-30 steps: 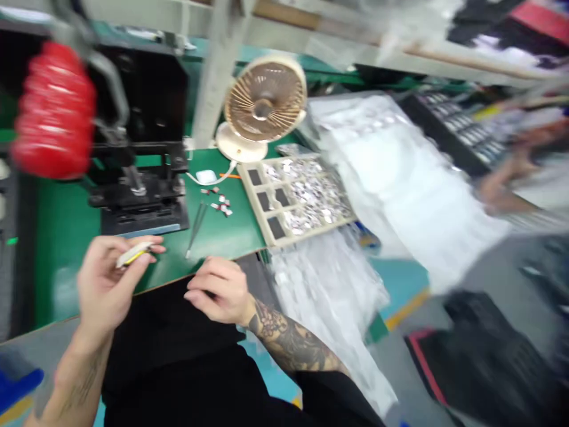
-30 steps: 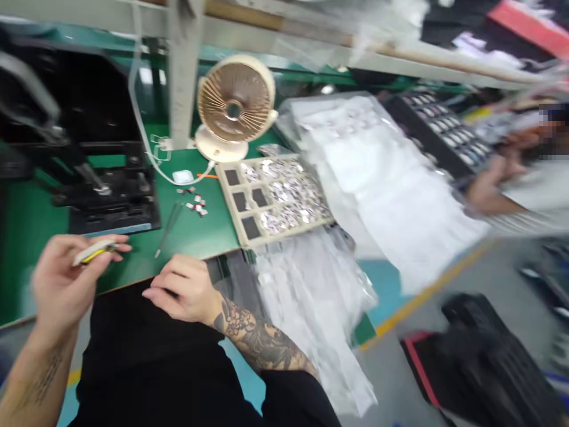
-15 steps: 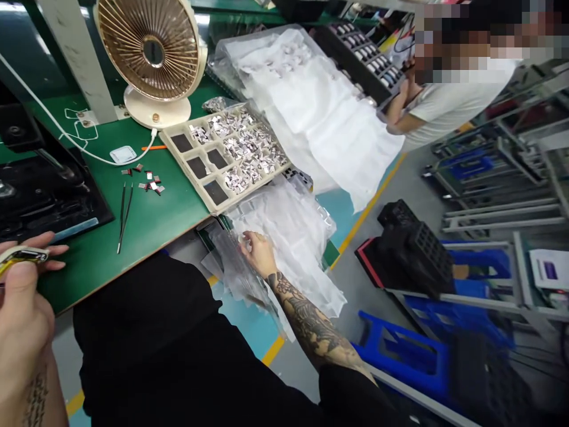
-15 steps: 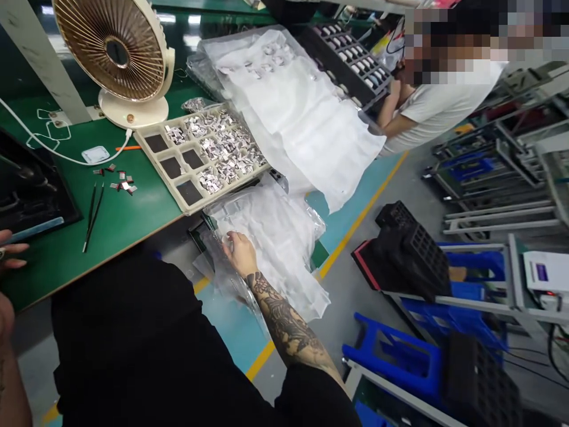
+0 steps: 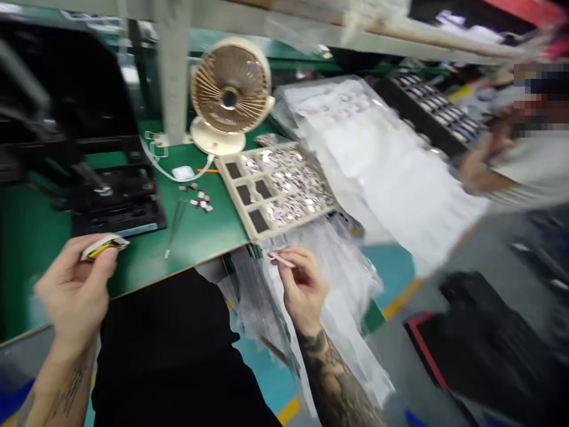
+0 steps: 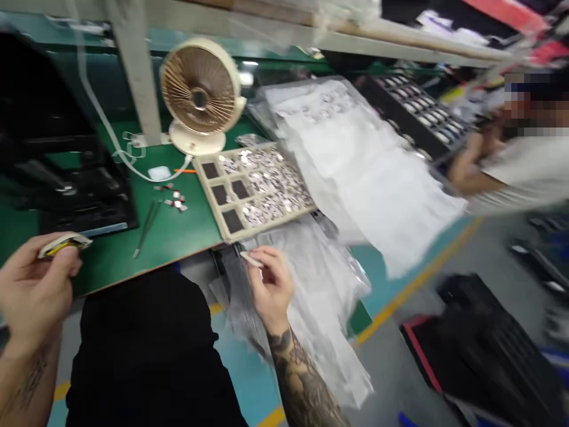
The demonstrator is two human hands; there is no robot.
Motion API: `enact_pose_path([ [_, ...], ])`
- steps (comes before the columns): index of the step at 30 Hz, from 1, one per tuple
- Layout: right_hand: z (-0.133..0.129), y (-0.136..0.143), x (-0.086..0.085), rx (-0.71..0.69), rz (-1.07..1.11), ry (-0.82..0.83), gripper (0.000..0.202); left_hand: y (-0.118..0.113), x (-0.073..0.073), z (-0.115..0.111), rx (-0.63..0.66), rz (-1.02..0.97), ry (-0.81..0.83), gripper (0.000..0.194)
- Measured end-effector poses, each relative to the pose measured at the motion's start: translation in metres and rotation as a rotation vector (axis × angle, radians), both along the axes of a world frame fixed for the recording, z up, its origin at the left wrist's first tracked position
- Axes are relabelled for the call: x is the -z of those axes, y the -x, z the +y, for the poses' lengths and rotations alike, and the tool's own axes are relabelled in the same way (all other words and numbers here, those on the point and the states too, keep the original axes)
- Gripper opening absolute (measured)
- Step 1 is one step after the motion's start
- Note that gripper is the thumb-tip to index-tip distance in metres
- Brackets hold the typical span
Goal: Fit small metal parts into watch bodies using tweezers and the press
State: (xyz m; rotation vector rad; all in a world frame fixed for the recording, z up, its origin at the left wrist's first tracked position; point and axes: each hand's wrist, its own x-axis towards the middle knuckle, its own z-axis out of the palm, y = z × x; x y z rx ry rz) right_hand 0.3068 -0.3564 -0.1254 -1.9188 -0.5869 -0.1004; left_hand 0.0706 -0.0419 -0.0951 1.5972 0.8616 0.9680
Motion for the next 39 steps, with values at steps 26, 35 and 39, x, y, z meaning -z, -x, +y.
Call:
enact_pose_path([
  [26,0.213,0.093,-0.056,-0.989,-0.013,-0.216,0.056,-0.007,-0.015,-0.001,0.127,-0.22,0.297,0.035],
  [35,0.218,0.079,-0.045,-0.669,0.113,-0.343,0.036,-0.012,-0.019,-0.005,0.175,-0.426,0.485,0.038],
  [39,0.217,0.08,-0.038,-0.649,0.067,-0.326,0.036,-0.011,-0.018,-0.005,0.173,-0.296,0.463,0.037],
])
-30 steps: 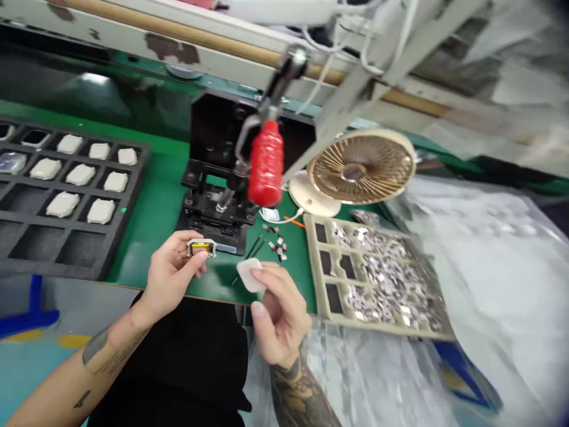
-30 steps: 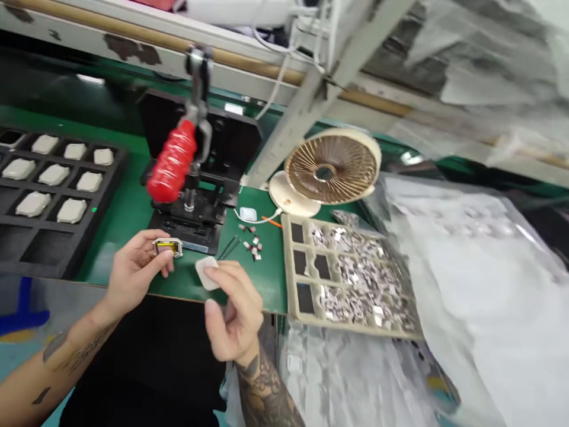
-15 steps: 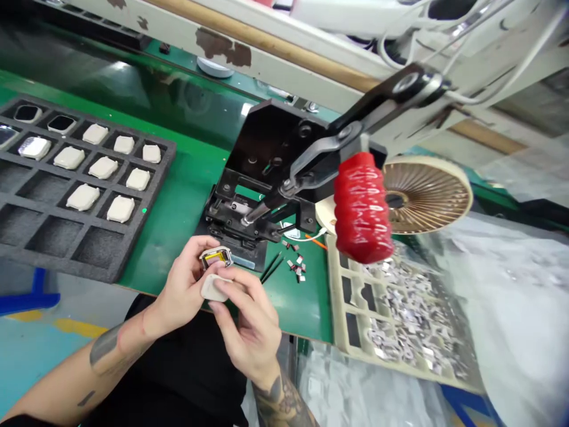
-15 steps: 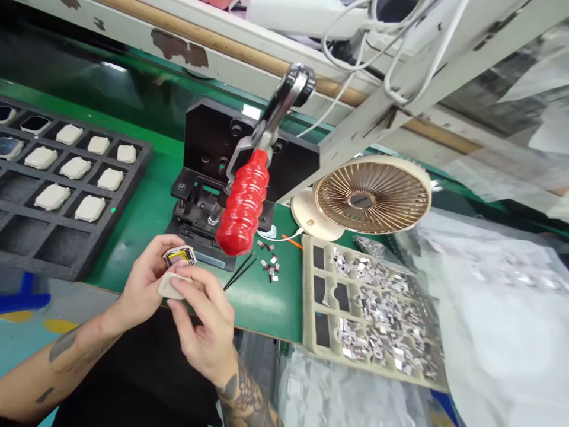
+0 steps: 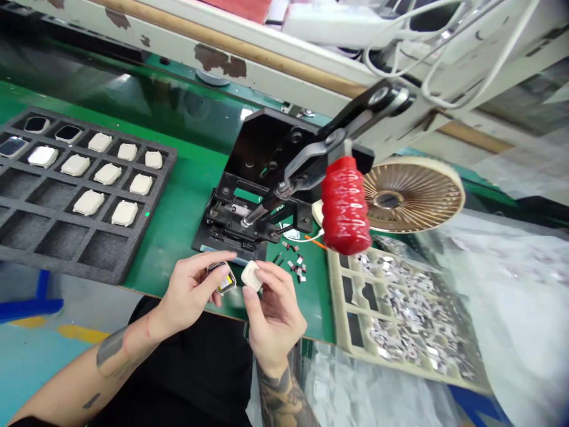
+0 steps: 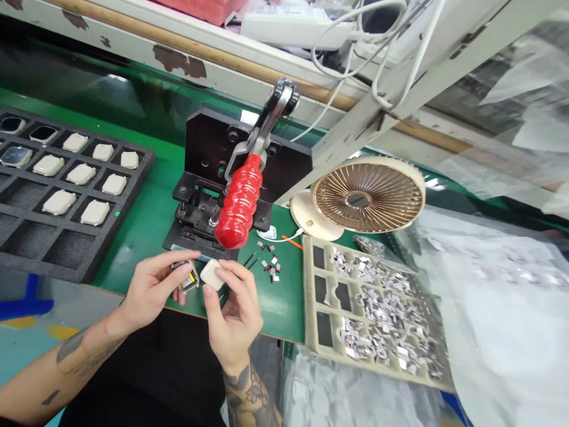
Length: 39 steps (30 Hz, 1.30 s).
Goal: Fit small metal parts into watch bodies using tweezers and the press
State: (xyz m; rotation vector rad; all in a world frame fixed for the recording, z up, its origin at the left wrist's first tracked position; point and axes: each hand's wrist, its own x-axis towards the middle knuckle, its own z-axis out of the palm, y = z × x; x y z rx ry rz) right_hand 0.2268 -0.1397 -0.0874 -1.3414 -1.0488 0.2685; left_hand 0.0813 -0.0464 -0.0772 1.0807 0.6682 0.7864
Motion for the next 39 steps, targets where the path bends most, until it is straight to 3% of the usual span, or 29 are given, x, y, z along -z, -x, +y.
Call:
enact_pose_path([
  [3,-0.002,-0.005,0.0,0.001,-0.06,0.004,0.041,0.001,0.001,0.002,-0.01,-0.026,-0.022,0.029],
  [7,-0.001,-0.016,-0.008,-0.059,-0.198,0.041,0.046,0.004,0.004,0.003,0.066,-0.057,-0.057,0.052],
  [11,0.001,-0.019,-0.016,-0.116,-0.316,0.067,0.047,0.006,0.005,0.001,0.11,0.006,-0.073,0.054],
  [17,0.005,-0.013,-0.015,-0.162,-0.286,0.094,0.046,0.005,0.005,-0.001,0.106,0.122,-0.17,0.059],
  [21,0.006,-0.015,-0.018,-0.211,-0.258,0.111,0.044,0.002,0.004,-0.002,0.102,0.207,-0.233,0.053],
  [25,0.006,-0.021,-0.019,-0.266,-0.273,0.128,0.043,0.004,0.003,0.0,0.155,0.191,-0.23,0.054],
  [30,0.006,-0.023,-0.015,-0.227,-0.366,0.103,0.047,0.01,0.003,0.005,0.224,0.061,-0.197,0.058],
  [33,0.004,-0.019,-0.014,-0.188,-0.442,0.099,0.045,0.01,0.004,0.006,0.171,0.035,-0.147,0.044],
  [35,0.003,-0.017,-0.015,-0.131,-0.423,0.101,0.043,0.01,0.004,0.006,0.122,0.035,-0.133,0.035],
  [39,0.003,-0.016,-0.018,-0.116,-0.295,0.135,0.04,0.011,0.003,0.006,0.11,-0.016,-0.12,0.039],
])
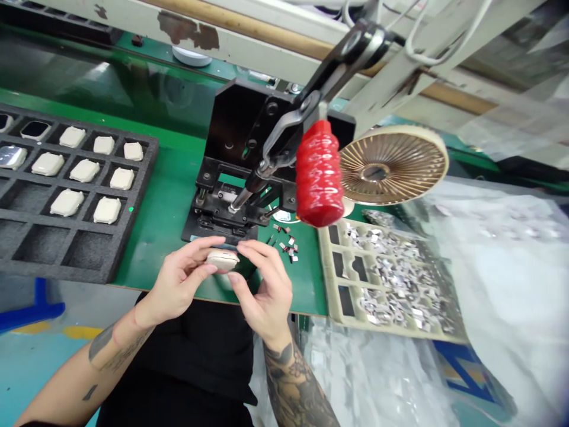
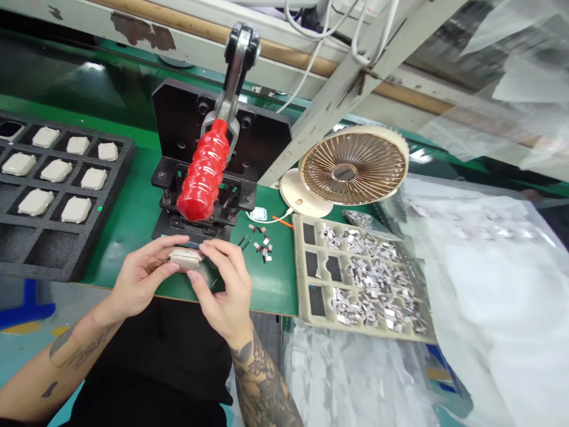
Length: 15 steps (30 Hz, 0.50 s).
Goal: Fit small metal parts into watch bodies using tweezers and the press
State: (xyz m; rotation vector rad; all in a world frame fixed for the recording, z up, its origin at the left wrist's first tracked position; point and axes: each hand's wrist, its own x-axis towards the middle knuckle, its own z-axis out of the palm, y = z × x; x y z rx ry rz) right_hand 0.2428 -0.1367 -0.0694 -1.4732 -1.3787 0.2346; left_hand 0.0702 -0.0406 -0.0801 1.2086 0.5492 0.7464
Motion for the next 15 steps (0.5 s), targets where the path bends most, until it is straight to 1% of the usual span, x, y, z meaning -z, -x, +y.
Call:
enact_pose_path([
  [1,0.001,0.0,-0.001,-0.021,0.022,0.016,0.036,0.001,0.0,0.0,0.001,-0.008,-0.014,0.038],
  [3,0.003,0.001,-0.001,-0.059,0.072,0.019,0.027,0.003,0.001,-0.001,-0.01,0.004,-0.093,0.031],
  [6,0.006,0.005,0.0,-0.079,0.157,-0.029,0.019,0.005,0.004,-0.003,-0.086,0.04,-0.271,0.027],
  [8,0.007,0.009,0.0,-0.071,0.183,-0.051,0.016,0.005,0.005,-0.004,-0.141,0.035,-0.346,0.025],
  [10,0.009,0.01,-0.003,-0.05,0.17,-0.034,0.011,0.004,0.005,-0.005,-0.141,0.025,-0.311,0.023],
  [12,0.012,0.007,-0.014,-0.05,0.101,0.019,0.007,0.001,0.004,-0.005,-0.112,0.019,-0.18,0.025],
  [13,0.014,0.004,-0.023,-0.028,0.038,0.025,0.008,-0.001,0.004,-0.005,-0.099,0.015,-0.101,0.03],
  [14,0.017,0.0,-0.034,0.021,-0.037,-0.004,0.011,-0.004,0.003,-0.004,-0.094,0.008,-0.028,0.036],
  [15,0.02,-0.004,-0.048,0.1,-0.112,-0.077,0.017,-0.007,0.003,-0.003,-0.1,-0.001,0.026,0.042],
])
